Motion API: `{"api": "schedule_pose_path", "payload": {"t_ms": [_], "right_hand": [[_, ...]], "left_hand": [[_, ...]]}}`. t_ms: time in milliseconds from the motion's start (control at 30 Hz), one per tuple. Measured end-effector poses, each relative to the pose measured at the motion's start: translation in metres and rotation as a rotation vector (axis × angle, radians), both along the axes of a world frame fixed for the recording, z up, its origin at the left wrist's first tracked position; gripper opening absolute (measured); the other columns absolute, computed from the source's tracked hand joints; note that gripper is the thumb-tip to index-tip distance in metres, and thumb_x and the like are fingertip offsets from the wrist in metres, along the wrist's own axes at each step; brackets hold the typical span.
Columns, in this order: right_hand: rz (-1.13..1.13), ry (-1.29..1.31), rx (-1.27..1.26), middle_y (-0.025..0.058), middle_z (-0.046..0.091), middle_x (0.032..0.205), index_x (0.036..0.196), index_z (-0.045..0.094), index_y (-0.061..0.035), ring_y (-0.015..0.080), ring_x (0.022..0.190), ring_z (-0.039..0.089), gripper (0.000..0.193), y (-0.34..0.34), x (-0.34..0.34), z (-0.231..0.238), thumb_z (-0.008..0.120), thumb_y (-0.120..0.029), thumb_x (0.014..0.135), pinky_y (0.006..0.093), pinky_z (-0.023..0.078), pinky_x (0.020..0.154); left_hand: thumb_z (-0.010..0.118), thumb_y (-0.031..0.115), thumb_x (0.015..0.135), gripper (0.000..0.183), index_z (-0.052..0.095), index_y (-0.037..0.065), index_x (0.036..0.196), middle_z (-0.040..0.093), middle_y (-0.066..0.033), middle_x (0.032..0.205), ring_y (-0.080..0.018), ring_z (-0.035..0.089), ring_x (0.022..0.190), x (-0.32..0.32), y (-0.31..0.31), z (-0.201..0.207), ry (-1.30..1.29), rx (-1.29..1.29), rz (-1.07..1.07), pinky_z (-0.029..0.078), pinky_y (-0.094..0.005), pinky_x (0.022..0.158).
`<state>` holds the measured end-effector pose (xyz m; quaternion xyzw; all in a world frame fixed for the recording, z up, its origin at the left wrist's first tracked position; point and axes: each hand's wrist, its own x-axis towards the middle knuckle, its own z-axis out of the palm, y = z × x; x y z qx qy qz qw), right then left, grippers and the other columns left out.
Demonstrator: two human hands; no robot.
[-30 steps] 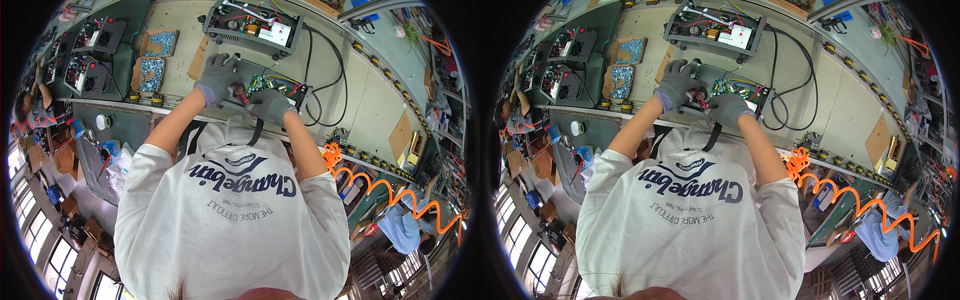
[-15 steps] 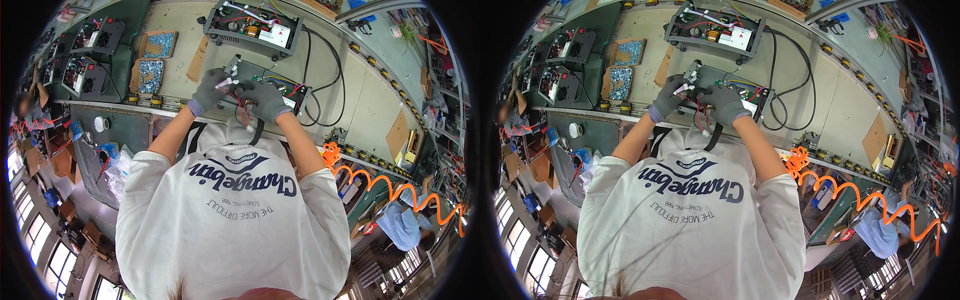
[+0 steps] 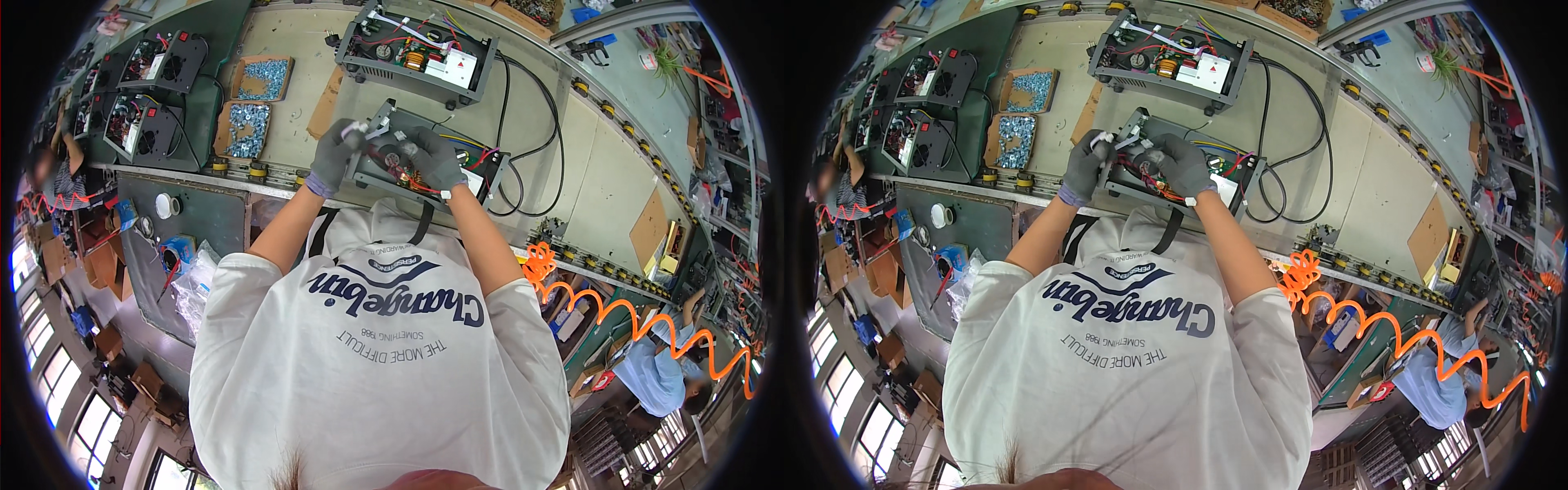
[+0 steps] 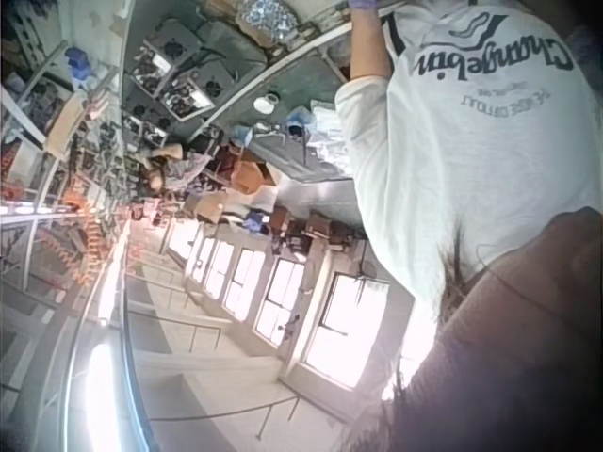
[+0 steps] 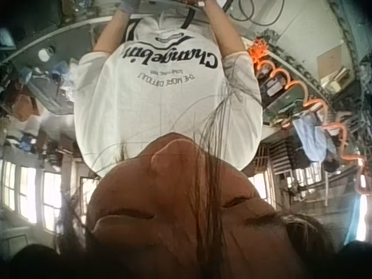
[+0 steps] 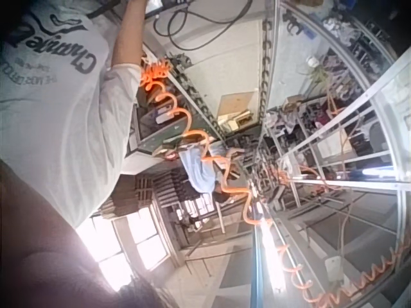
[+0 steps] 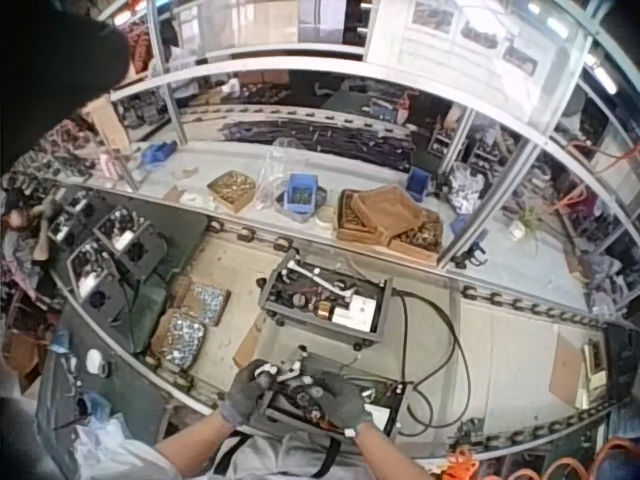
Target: The person assembles electronic devices on a workbench. They use a screwdriver to tighten screws, connect wires, and place components into metal enclosures. The person handles multiple units, moving them between workstations and organizing parts.
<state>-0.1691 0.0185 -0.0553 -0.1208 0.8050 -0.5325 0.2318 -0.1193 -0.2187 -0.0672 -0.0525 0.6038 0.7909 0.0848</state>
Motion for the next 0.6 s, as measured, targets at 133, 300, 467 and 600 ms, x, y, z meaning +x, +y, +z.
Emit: {"api": "schedule_pose_path", "payload": {"t_ms": [133,300,467,600], "right_hand": [[0.040,0.243,0.366,0.0157,0.072,0.103,0.120,0.065,-0.0115,0.0336,0.089,0.069,0.032,-0.021,-0.008,0.032,0.063,-0.026,0.091,0.0416,0.053,0.079],[0.201,0.351,0.719,0.0148,0.071,0.099,0.116,0.067,-0.0142,0.0364,0.091,0.069,0.030,-0.034,-0.017,0.015,0.061,-0.022,0.088,0.0452,0.054,0.079],[0.364,0.352,0.781,0.0157,0.071,0.101,0.106,0.072,-0.0147,0.0354,0.093,0.069,0.024,-0.044,-0.017,-0.015,0.063,-0.026,0.086,0.0456,0.054,0.080],[0.337,0.264,0.788,0.0157,0.071,0.101,0.106,0.072,-0.0141,0.0349,0.093,0.069,0.025,-0.050,-0.015,-0.015,0.061,-0.025,0.086,0.0460,0.054,0.081]], "left_hand": [[0.053,0.044,0.101,0.042,0.054,0.003,0.110,0.054,-0.0006,0.084,-0.0089,0.047,0.079,-0.001,0.009,0.001,0.016,-0.095,0.143,0.040,-0.0244,0.074],[0.053,0.046,0.102,0.042,0.054,0.004,0.108,0.053,-0.0007,0.083,-0.0104,0.048,0.081,-0.004,0.010,-0.001,0.043,-0.159,0.159,0.040,-0.0255,0.077],[0.053,0.046,0.102,0.042,0.054,0.004,0.107,0.054,-0.0011,0.083,-0.0109,0.048,0.080,-0.005,0.013,-0.005,-0.002,-0.156,0.204,0.042,-0.0263,0.078],[0.054,0.045,0.102,0.041,0.053,0.004,0.107,0.053,-0.0010,0.082,-0.0110,0.049,0.080,-0.004,0.013,-0.007,-0.003,-0.130,0.216,0.042,-0.0270,0.076]]}}
